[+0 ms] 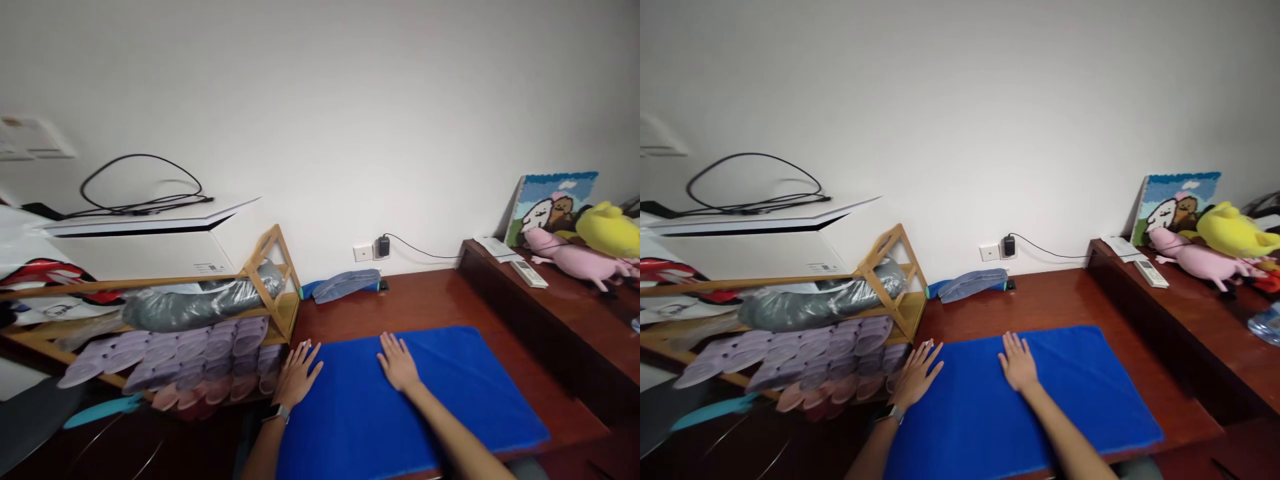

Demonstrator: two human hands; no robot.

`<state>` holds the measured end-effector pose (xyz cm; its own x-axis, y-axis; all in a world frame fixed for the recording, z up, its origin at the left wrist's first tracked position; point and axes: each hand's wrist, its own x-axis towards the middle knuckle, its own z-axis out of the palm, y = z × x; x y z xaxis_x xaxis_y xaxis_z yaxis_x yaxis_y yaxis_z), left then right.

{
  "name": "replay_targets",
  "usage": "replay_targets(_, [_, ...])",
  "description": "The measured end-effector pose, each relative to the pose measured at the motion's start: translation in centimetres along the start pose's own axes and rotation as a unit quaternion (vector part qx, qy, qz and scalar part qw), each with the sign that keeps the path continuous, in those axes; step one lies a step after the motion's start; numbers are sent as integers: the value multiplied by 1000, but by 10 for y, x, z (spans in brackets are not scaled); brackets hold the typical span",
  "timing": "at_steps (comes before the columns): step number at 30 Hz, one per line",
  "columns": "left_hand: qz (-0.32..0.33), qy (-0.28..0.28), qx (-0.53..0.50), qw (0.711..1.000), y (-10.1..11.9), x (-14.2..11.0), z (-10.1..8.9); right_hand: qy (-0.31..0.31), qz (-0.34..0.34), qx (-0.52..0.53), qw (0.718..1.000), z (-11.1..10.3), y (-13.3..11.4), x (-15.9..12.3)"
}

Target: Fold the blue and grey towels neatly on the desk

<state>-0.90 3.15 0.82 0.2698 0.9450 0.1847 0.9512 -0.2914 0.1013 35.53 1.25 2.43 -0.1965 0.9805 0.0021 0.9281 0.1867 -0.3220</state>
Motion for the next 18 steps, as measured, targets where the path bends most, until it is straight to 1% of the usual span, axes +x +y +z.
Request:
replay_targets(2, [1, 2, 3, 1000, -1, 2, 1, 9, 73, -45, 996, -18, 68, -9])
replay_targets(5, [3, 7, 12, 1000, -4, 4, 5, 20, 172, -94, 980, -41, 169, -25])
replay_targets(7, [7, 9, 19, 1000, -7, 5, 8, 24, 221, -105, 969, -52, 223, -36])
replay_targets(8, [9, 9, 22, 1000, -9, 6, 10, 24, 239, -103, 965, -56, 242, -41])
replay_targets(9, [12, 8, 25, 1000, -11, 6, 11, 25, 252, -99, 962, -58, 258, -45])
replay_targets(11, [12, 4, 28, 1000, -14, 8, 13, 29, 263, -89, 960, -60, 275, -50])
replay_targets(13, [6, 0, 32, 999, -17, 9, 15, 36, 261, -82, 961, -59, 279, -52])
replay_targets(18, [-3, 4, 26, 1000, -18, 11, 16, 40, 259, -73, 962, -60, 277, -53])
